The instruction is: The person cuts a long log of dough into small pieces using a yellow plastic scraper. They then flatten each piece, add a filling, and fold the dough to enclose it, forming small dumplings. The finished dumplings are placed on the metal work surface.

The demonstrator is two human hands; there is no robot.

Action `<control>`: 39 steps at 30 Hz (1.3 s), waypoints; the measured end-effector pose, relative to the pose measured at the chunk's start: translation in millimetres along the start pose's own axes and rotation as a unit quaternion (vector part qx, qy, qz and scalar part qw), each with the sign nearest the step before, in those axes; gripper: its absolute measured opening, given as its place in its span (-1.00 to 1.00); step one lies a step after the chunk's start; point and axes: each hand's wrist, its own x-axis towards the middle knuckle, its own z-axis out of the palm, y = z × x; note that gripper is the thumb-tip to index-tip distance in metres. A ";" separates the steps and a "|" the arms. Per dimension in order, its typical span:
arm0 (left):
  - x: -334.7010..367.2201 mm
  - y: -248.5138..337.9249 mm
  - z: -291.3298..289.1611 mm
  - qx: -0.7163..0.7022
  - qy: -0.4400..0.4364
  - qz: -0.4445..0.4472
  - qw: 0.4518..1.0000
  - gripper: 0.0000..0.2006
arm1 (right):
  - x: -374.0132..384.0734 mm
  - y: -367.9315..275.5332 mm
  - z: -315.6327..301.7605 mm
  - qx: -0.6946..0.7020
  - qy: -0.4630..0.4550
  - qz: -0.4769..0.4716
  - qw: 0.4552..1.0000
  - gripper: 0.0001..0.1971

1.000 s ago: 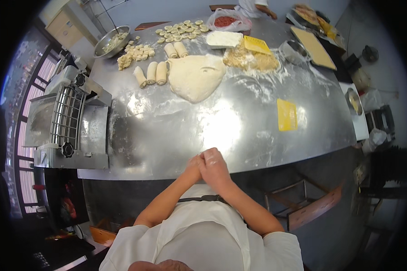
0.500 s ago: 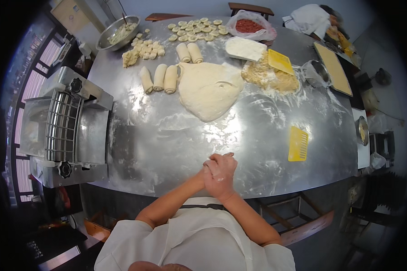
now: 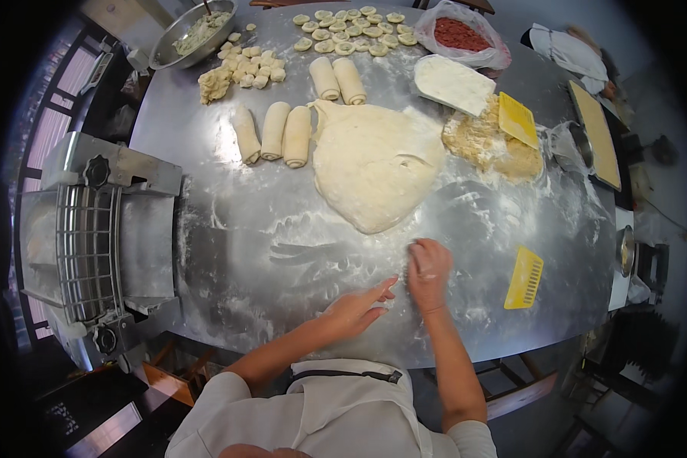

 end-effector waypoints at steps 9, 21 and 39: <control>48.1 -72.7 -237.3 0.080 0.548 -0.041 0.832 -0.55 | 2.5 21.7 7.9 -0.101 0.034 0.025 0.994 -0.57; 157.5 -116.8 -374.6 0.279 0.555 -0.304 0.723 -0.33 | 2.3 26.7 8.2 -0.107 0.029 0.029 0.993 -0.56; 97.1 -92.3 -345.0 0.463 0.517 -0.075 0.716 -0.34 | 3.8 28.3 10.5 -0.110 0.060 0.030 0.992 -0.60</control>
